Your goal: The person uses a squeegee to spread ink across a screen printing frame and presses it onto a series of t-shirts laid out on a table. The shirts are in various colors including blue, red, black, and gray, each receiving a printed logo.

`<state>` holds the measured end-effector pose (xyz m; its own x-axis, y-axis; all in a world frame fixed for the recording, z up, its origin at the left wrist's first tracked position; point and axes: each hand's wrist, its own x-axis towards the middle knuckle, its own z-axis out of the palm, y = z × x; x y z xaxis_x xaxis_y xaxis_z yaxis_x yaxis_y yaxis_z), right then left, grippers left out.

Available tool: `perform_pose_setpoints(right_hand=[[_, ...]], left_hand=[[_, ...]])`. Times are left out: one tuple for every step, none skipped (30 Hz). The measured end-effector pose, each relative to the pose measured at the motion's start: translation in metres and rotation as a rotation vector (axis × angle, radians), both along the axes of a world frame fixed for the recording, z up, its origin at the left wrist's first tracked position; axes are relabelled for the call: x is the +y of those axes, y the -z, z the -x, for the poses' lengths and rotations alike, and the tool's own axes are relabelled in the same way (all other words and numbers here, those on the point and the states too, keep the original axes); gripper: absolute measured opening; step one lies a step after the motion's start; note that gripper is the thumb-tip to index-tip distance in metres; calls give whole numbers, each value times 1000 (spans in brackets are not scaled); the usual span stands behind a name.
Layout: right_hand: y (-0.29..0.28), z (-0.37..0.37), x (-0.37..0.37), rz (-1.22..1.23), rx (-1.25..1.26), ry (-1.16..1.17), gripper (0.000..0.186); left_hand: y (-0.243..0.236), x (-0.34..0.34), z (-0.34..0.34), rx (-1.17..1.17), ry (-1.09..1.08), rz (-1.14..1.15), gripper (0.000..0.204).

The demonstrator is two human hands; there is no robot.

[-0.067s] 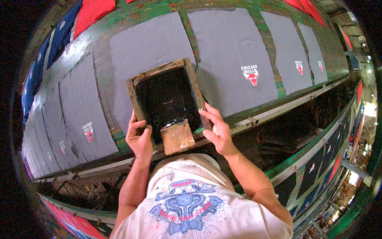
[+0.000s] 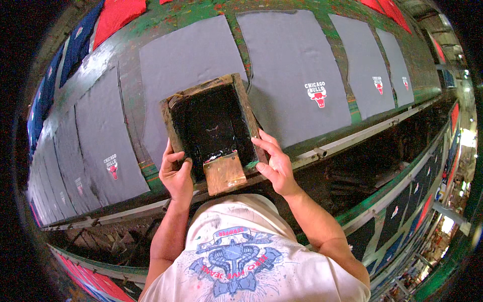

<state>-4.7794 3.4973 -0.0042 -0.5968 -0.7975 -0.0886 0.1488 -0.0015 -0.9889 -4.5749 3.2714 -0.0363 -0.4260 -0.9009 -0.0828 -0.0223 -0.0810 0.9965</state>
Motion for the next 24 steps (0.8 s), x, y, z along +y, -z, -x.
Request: perform_pose_setpoints(right_hand=[[1, 1, 0, 2, -17, 6, 69], [5, 7, -4, 20, -22, 10, 68], [5, 7, -4, 26, -42, 19, 68], [5, 8, -4, 34, -51, 22, 67], [4, 9, -3, 39, -64, 28, 66], [3, 9, -3, 48, -77, 33, 65], [2, 9, -3, 57, -79, 39, 64], [1, 9, -3, 69, -81, 44, 63], [1, 8, -3, 78, -84, 49, 62], [0, 7, -3, 86, -68, 62, 62], [0, 6, -4, 90, -53, 77, 62], [-1, 5, -4, 95, -39, 91, 61], [-2, 5, -3, 90, -11, 102, 60], [-3, 4, -2, 84, 16, 112, 59], [-5, 3, -1, 81, 44, 123, 57], [-7, 1, 0, 30, 112, 151, 55], [-10, -1, 1, -17, 181, 180, 52], [-13, -4, 2, -63, 250, 208, 50], [-16, -5, 2, -103, 373, 209, 47], [-20, -7, 2, -142, 496, 208, 44], [-24, -8, 1, -180, 618, 207, 41], [-29, -11, -1, -162, 681, 178, 39], [-33, -14, -3, -145, 744, 149, 37], [-37, -18, -5, -134, 802, 119, 35]], left_hand=[[1, -1, 1, -1, -1, 9, 22], [4, -4, 6, -4, -8, 26, 22], [4, -4, 5, -9, -1, 34, 22], [4, -4, 5, -27, 0, 39, 21], [4, -4, 5, -58, -4, 61, 20], [5, -5, 5, -48, -1, 46, 20], [5, -5, 5, -51, -4, 48, 19], [6, -5, 5, -64, -11, 54, 19], [6, -5, 5, -56, -6, 45, 19], [6, -5, 5, -59, -5, 40, 18], [6, -5, 5, -76, -12, 27, 18], [6, -6, 6, -48, -5, 37, 18], [6, -6, 6, -34, -8, 40, 18], [6, -5, 7, -29, -13, 51, 18], [6, -5, 7, -25, -11, 39, 18], [5, -5, 7, -28, -11, 36, 18], [5, -5, 7, -43, -16, 39, 18], [5, -5, 7, -41, -12, 38, 18], [6, -5, 7, -52, -11, 42, 18], [6, -5, 6, -62, -10, 48, 18], [7, -5, 7, -57, -14, 54, 18], [8, -5, 7, -52, -18, 61, 18], [9, -5, 8, -60, -26, 66, 17], [10, -6, 8, -45, -19, 88, 17]])
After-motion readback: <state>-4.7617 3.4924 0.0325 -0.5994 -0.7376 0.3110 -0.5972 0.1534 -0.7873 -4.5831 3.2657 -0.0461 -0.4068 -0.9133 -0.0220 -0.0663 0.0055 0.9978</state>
